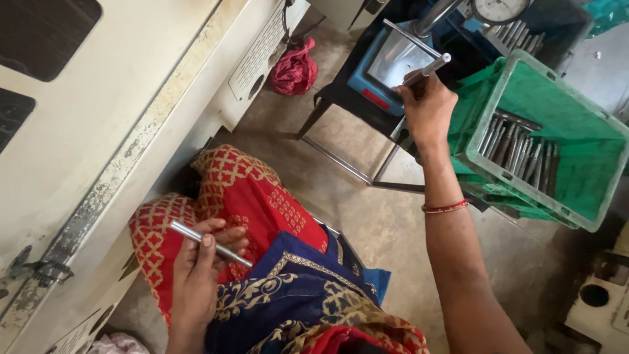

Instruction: The person sits on the floor and uses a metal rod and a cloth to clean the interior of a large machine. They wipe surfaces, handle metal rods, and place them into a green crate.

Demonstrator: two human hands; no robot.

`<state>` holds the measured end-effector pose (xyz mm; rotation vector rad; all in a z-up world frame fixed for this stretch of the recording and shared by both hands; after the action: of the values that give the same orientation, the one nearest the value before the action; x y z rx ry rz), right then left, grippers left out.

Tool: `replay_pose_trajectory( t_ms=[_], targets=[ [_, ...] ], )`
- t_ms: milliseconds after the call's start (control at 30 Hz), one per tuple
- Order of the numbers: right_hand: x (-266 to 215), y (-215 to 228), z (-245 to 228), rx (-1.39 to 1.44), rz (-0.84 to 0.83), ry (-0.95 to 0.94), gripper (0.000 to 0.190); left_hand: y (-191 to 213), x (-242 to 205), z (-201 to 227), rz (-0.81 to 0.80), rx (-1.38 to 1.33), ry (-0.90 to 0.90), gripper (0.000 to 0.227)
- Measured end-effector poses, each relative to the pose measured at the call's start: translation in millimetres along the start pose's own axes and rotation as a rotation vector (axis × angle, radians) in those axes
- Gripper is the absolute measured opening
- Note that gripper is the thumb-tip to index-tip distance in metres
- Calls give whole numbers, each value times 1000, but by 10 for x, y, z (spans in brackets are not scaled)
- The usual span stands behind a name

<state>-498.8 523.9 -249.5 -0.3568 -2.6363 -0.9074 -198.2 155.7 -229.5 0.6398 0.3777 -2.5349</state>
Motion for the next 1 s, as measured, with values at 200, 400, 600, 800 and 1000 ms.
replay_pose_trajectory(
  t_ms=[200, 400, 600, 800, 1000],
  targets=[
    [24, -39, 42, -39, 34, -12, 20, 16, -9, 25, 44, 33, 34, 33],
    [114, -49, 114, -44, 60, 41, 20, 40, -37, 41, 63, 38, 49, 32],
    [203, -80, 215, -53, 79, 47, 18, 72, -37, 34, 47, 21, 43, 31],
    [264, -100, 259, -59, 110, 53, 17, 102, -28, 16, 44, 5, 35, 31],
    [286, -119, 275, 2, 108, 30, 15, 102, -8, -9, 40, 4, 43, 31]
  ],
)
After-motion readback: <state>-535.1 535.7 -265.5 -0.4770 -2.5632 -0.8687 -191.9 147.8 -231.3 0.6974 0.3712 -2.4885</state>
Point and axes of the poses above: each hand's wrist, its own x-axis towards the middle knuckle, its own y-axis out of the back of the hand, z = x × y, the point moved 4 cm from there along x, towards the middle knuckle, and after that the axes turned 7 degrees about z, right-handed, at the moved point
